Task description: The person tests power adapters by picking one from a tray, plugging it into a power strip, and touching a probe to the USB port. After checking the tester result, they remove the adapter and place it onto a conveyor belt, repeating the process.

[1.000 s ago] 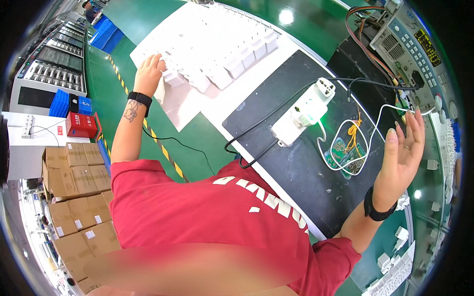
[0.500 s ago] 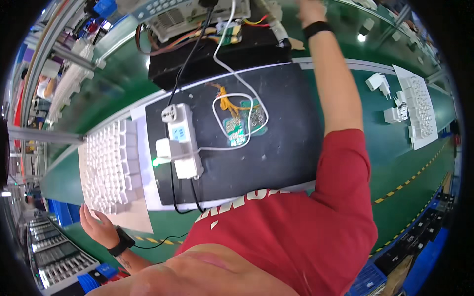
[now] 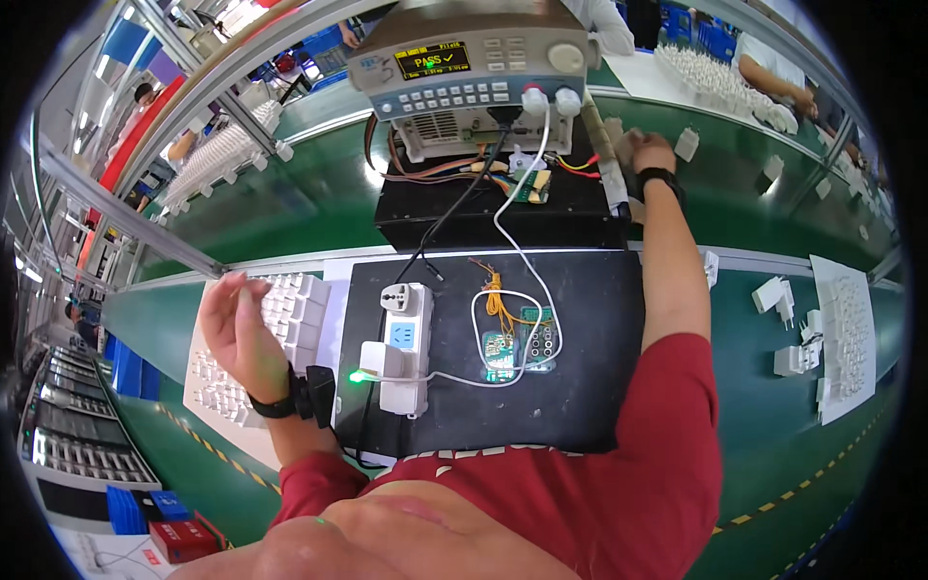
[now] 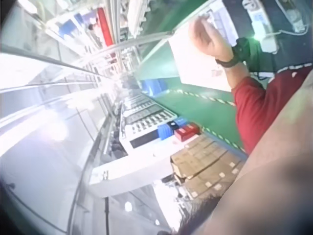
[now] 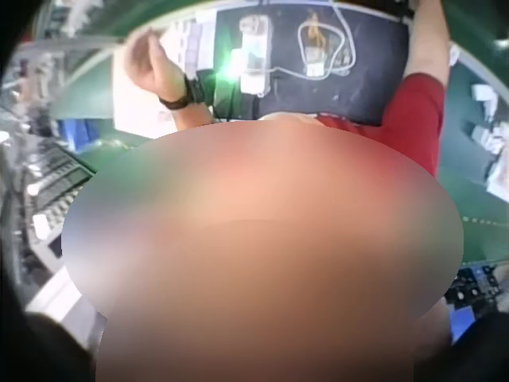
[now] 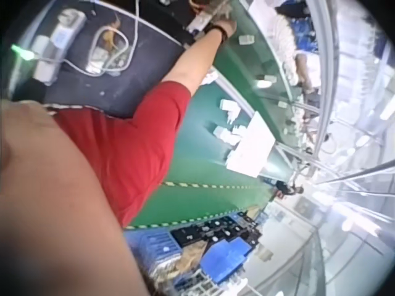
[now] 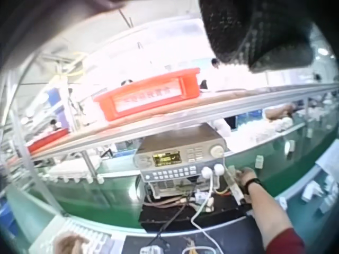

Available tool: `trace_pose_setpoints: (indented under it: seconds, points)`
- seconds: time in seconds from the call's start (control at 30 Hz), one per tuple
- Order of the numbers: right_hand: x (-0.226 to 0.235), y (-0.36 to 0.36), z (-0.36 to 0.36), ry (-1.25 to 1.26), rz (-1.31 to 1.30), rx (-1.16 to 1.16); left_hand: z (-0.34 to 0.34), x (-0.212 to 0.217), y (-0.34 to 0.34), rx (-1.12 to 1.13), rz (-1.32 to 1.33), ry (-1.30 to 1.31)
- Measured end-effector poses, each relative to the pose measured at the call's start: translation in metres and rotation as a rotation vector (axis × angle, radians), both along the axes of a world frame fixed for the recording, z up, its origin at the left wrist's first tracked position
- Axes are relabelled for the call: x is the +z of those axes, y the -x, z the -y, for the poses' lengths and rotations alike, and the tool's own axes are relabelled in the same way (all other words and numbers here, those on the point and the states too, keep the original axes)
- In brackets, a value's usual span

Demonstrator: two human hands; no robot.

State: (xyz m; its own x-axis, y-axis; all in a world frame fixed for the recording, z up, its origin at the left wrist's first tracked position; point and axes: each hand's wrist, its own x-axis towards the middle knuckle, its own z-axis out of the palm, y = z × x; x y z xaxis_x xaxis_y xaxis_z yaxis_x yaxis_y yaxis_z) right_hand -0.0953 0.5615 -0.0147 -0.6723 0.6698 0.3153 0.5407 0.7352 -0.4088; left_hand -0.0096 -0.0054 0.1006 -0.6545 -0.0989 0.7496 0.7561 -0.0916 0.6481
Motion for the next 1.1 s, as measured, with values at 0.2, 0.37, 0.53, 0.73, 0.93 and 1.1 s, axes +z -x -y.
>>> trace_pose_setpoints:
  seconds: [0.2, 0.37, 0.53, 0.73, 0.93, 1.1]
  points:
    - [0.101, -0.097, 0.124, 0.683, -1.326, 0.51, 0.006, 0.005, 0.012, -0.611, 0.339, -0.086]
    - [0.13, -0.141, 0.271, 0.583, -1.199, 1.15, -0.013, -0.001, -0.02, -0.721, 0.557, 0.095]
    - [0.129, -0.149, 0.332, -0.54, -0.901, 1.366, -0.018, -0.007, -0.045, -0.892, 0.477, 0.026]
    - [0.123, -0.144, 0.363, -0.58, -0.756, 1.542, -0.007, -0.008, -0.023, -0.763, 0.537, 0.084]
    - [0.115, -0.148, 0.341, 0.105, -0.888, 1.169, -0.018, -0.03, 0.038, -0.676, 0.598, 0.185]
    - [0.091, -0.146, 0.341, 0.399, -0.767, 1.117, -0.027, -0.062, 0.052, -0.677, 0.57, 0.29]
